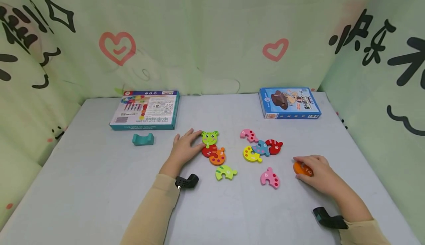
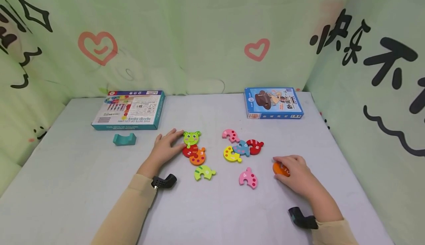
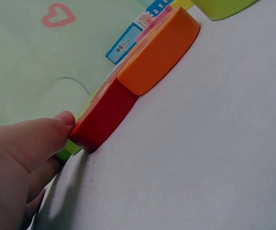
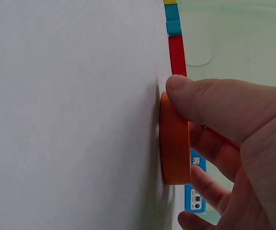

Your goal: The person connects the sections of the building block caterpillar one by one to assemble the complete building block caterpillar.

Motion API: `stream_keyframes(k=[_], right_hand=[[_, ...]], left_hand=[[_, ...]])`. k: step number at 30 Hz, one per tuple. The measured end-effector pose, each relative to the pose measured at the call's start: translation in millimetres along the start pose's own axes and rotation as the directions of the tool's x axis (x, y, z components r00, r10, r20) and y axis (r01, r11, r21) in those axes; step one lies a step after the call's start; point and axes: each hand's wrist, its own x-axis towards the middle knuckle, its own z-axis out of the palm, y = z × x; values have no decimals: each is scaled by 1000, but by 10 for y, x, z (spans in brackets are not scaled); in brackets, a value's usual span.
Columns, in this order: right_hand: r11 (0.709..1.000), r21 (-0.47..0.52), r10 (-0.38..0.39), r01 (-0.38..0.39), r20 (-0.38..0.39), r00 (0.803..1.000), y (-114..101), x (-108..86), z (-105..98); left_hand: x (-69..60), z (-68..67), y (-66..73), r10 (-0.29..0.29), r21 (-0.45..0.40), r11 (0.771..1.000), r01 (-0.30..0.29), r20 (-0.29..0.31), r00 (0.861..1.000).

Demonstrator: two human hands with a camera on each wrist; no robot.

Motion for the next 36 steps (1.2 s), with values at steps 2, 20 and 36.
stream_keyframes(k=[2,20,36], right_hand=[[1000,-2,-1,1,-8,1000,-4,-13,0],[1000,23,-16,15,37,999,-95,136,8],[1000,19,-17,16,65,998,-284,232,40]], left_hand=[[0,3,5,5,0,1000,-5,7,1000],[-34,-34,16,-2,-11,1000,2,18,1000],[-25,0,-6,5,-4,1000,-5,11,1000]])
